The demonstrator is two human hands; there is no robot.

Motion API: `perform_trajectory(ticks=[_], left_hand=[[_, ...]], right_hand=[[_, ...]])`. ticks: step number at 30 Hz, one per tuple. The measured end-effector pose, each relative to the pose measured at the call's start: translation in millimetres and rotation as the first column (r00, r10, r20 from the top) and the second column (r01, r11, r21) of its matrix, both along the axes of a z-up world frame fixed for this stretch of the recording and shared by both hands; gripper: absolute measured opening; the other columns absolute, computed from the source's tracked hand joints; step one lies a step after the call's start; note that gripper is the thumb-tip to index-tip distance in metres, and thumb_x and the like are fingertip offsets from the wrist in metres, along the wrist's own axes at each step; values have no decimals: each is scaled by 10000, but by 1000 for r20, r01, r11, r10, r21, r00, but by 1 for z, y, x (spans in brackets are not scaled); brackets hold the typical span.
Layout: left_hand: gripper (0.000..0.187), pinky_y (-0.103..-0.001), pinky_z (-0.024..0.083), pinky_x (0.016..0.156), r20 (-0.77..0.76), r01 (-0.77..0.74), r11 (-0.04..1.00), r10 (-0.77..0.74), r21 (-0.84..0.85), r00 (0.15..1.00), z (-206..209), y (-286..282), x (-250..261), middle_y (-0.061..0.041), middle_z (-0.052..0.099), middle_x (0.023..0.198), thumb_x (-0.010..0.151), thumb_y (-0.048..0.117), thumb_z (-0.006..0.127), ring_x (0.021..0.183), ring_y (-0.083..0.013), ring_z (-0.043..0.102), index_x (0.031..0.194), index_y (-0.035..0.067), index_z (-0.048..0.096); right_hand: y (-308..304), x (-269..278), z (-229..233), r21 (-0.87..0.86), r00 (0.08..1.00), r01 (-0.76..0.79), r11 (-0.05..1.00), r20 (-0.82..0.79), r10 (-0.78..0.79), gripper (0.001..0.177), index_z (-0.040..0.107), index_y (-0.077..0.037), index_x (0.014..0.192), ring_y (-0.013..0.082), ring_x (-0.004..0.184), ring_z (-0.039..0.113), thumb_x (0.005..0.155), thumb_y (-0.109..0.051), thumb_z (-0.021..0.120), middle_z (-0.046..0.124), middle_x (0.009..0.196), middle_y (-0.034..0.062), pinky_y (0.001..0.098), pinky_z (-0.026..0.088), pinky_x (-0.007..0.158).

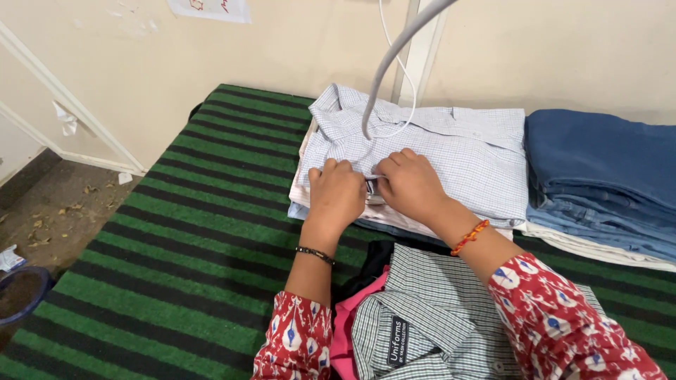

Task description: The person folds a pair of blue jeans and then folds several shirts one by one, stacking them neatly on a green striped table. The person handles each garment by hand, smoothing and aligning edges before folding.

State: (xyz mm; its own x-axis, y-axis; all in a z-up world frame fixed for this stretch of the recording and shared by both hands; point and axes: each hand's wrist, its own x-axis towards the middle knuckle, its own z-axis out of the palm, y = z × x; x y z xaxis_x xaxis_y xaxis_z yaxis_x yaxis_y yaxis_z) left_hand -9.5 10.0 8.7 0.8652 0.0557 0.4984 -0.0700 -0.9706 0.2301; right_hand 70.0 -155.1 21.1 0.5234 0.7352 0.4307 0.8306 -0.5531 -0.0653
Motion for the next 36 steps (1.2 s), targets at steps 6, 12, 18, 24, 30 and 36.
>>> perform_trajectory(ticks=[6,12,18,24,30,36], left_hand=[[106,-496,379,845,0,27,1000,-27,10,1000,-4,0,1,-49,673,897,814,177,726,995,-282,568,759,120,796],[80,-495,390,865,-40,25,999,-24,20,999,-6,0,2,-38,681,911,801,163,733,1017,-279,573,771,134,801],[80,-497,395,850,-13,40,999,-40,18,999,-8,0,4,-40,699,880,796,168,735,985,-276,589,770,128,800],[152,-491,408,824,-100,-9,996,18,91,995,-10,2,6,-47,700,836,876,173,718,942,-274,615,745,118,771],[144,-522,387,779,39,4,999,-2,-49,999,-7,0,3,-79,696,825,659,190,768,919,-313,613,777,107,775],[142,-494,379,847,69,-9,998,5,57,998,-3,-1,1,-57,693,857,772,54,692,997,-294,599,737,151,789]], right_hand=[[-4,-4,5,-37,996,-66,997,-70,63,387,734,-92,1097,315,992,585,727,-204,741,694,1024,87,501,470,780],[-1,-2,3,-165,1000,-29,986,-8,28,277,745,-149,1090,268,1081,598,817,-172,703,694,1044,26,466,489,894],[-1,-1,8,-181,997,-78,980,7,81,386,750,-127,1086,286,1043,587,705,-182,745,679,1027,51,481,478,833],[-3,2,-1,-169,995,-85,982,28,91,279,772,-140,1053,276,1037,613,780,-144,712,696,994,53,456,497,836],[-4,16,-5,87,965,-30,996,-256,52,158,778,-91,951,304,924,676,802,-106,730,736,934,106,425,542,819],[-3,19,5,223,807,183,957,-590,-17,128,749,-55,958,284,768,726,841,-108,757,748,861,134,394,568,740]])
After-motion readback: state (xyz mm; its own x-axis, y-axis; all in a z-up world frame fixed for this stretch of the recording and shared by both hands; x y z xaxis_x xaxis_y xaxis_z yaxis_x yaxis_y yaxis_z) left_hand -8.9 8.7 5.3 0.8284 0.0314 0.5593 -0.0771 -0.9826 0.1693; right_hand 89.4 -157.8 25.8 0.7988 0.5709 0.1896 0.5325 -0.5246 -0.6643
